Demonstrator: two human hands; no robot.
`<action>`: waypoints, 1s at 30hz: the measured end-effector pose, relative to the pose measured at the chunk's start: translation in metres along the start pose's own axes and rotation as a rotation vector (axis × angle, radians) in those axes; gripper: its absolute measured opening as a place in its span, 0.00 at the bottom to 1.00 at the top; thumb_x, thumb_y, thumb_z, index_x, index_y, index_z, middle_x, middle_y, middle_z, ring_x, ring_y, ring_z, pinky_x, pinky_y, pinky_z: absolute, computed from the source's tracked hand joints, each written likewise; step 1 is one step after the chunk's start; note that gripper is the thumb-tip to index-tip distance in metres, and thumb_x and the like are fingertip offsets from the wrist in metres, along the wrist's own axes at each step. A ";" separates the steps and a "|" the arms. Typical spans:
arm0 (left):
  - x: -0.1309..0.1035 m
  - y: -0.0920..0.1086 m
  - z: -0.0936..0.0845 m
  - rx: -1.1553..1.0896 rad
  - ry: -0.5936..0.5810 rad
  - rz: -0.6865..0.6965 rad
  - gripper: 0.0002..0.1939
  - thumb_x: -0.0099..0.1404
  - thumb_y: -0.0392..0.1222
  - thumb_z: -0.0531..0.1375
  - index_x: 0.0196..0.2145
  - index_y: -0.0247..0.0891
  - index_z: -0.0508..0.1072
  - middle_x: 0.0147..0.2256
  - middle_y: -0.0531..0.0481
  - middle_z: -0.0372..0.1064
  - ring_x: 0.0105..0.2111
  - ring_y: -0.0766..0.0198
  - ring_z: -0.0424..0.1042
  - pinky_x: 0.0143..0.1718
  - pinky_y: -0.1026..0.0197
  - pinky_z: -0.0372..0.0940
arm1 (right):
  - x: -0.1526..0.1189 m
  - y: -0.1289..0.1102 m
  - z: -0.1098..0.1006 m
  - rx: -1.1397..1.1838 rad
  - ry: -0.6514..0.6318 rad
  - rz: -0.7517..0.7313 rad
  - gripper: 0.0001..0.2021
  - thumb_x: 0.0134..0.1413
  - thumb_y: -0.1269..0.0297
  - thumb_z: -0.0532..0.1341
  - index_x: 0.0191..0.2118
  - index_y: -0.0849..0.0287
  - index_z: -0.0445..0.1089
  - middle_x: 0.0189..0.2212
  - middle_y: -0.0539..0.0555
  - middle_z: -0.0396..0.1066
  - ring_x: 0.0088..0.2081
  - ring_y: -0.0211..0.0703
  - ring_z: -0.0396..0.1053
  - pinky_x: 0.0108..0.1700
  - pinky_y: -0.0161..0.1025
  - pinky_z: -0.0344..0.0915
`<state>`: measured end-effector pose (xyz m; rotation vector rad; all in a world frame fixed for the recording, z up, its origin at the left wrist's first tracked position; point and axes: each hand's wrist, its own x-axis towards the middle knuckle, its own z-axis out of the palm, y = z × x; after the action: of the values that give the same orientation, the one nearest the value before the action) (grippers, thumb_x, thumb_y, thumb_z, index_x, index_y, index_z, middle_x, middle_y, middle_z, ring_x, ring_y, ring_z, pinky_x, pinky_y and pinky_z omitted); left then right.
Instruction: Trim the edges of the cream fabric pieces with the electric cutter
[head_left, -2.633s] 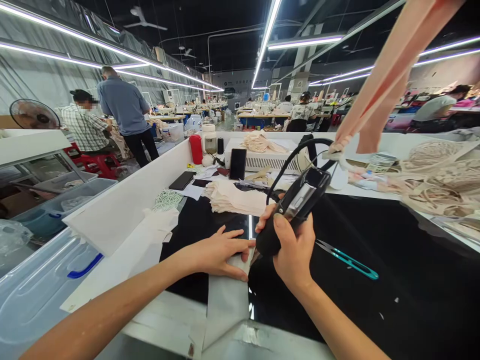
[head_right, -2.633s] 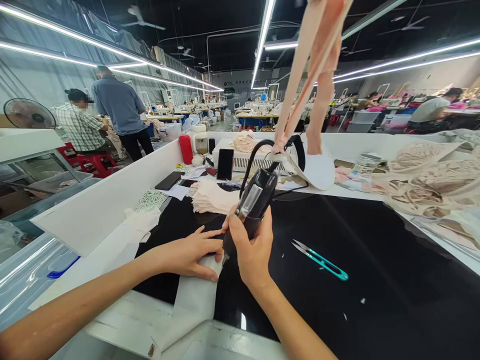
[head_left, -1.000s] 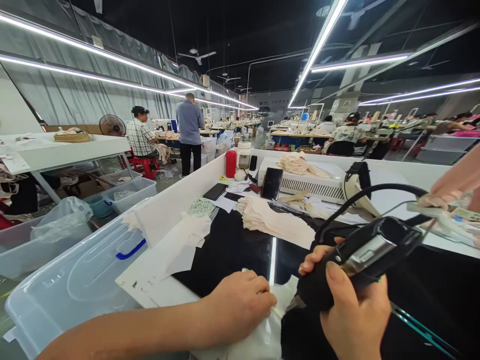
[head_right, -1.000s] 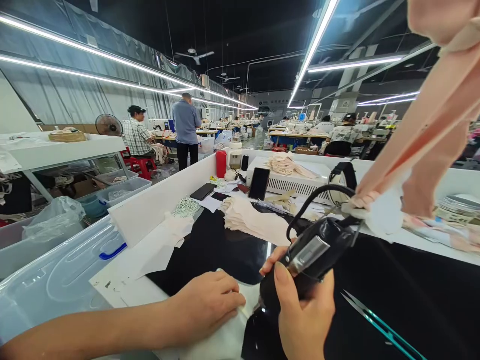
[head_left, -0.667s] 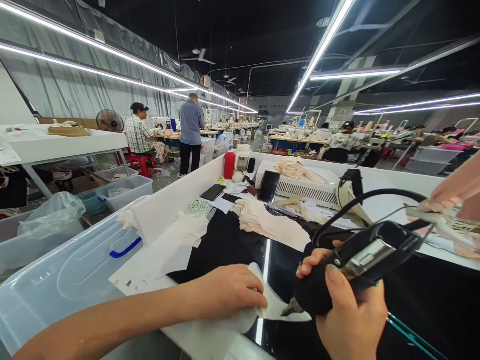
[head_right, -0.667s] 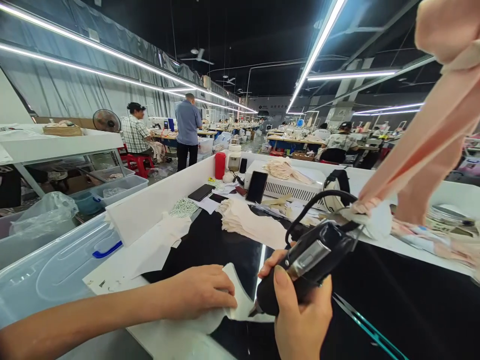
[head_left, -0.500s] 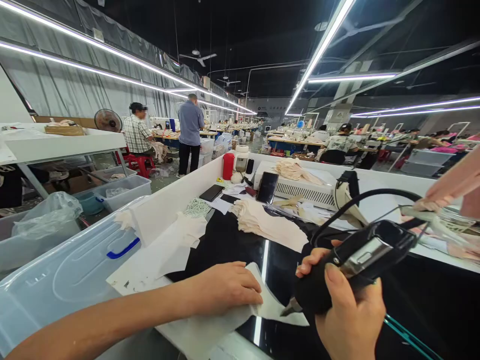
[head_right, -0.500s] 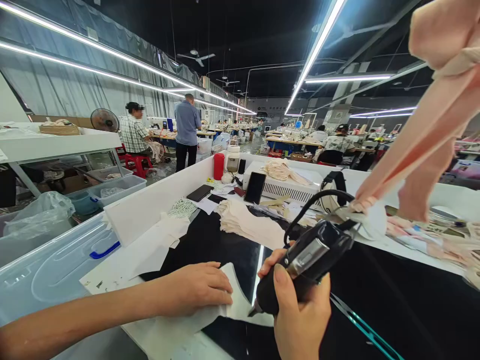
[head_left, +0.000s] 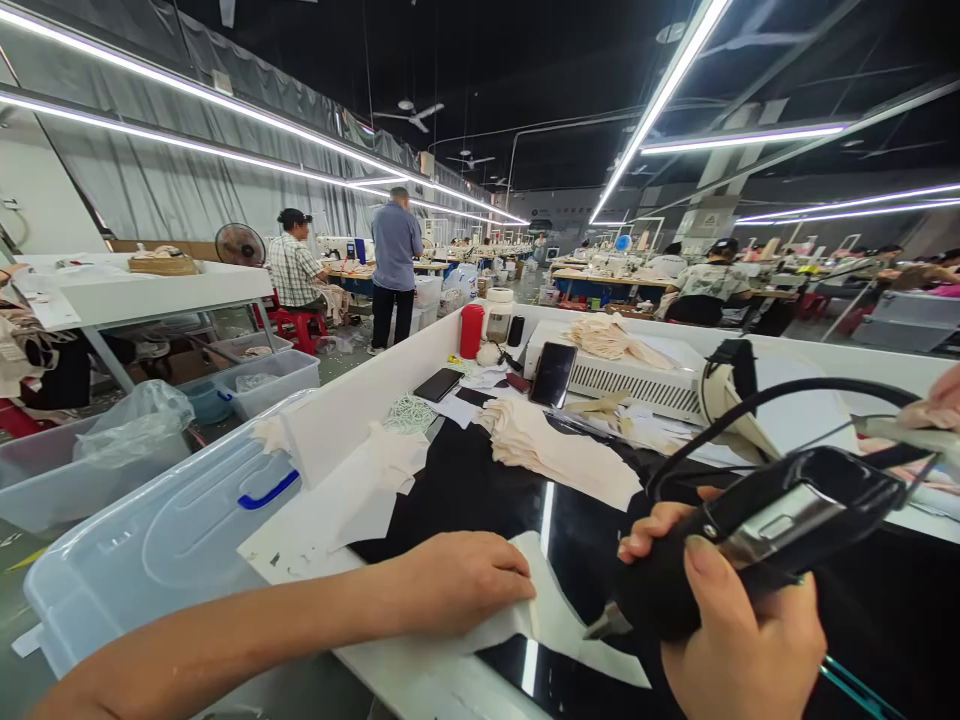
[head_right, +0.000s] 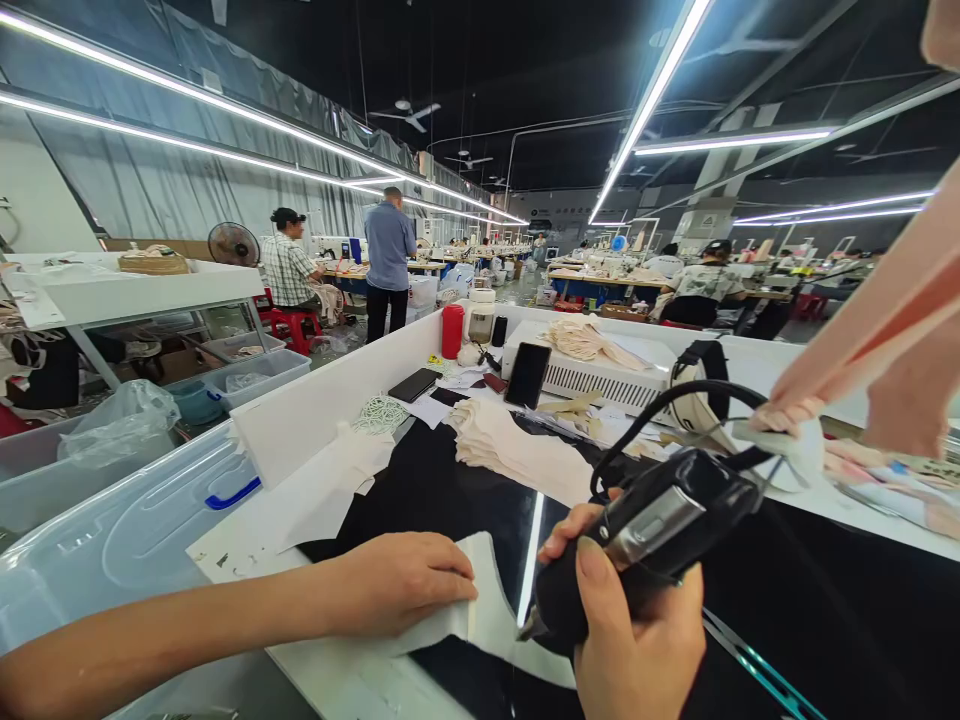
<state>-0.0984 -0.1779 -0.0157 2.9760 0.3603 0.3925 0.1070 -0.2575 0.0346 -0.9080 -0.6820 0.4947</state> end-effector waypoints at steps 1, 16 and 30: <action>-0.001 -0.002 0.000 -0.021 0.002 0.019 0.13 0.76 0.31 0.58 0.54 0.38 0.77 0.54 0.45 0.78 0.54 0.55 0.77 0.52 0.59 0.73 | 0.000 0.000 0.000 0.000 0.000 0.000 0.22 0.45 0.55 0.76 0.44 0.52 0.70 0.29 0.47 0.75 0.27 0.41 0.73 0.31 0.40 0.75; 0.020 -0.019 -0.005 -0.138 0.122 -0.048 0.17 0.77 0.29 0.54 0.57 0.34 0.77 0.57 0.41 0.76 0.54 0.57 0.78 0.57 0.56 0.74 | -0.005 -0.007 -0.002 0.034 -0.068 -0.056 0.20 0.49 0.56 0.76 0.45 0.52 0.70 0.28 0.46 0.75 0.26 0.40 0.72 0.30 0.39 0.74; 0.024 -0.025 0.016 0.030 0.062 0.050 0.19 0.75 0.26 0.55 0.59 0.33 0.74 0.58 0.41 0.76 0.58 0.55 0.77 0.60 0.56 0.73 | -0.011 -0.023 -0.022 -0.048 -0.036 -0.037 0.26 0.42 0.49 0.79 0.44 0.51 0.71 0.25 0.47 0.73 0.24 0.43 0.72 0.28 0.42 0.76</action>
<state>-0.0770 -0.1497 -0.0291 3.0125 0.3009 0.4902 0.1177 -0.2889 0.0404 -0.9320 -0.7445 0.4645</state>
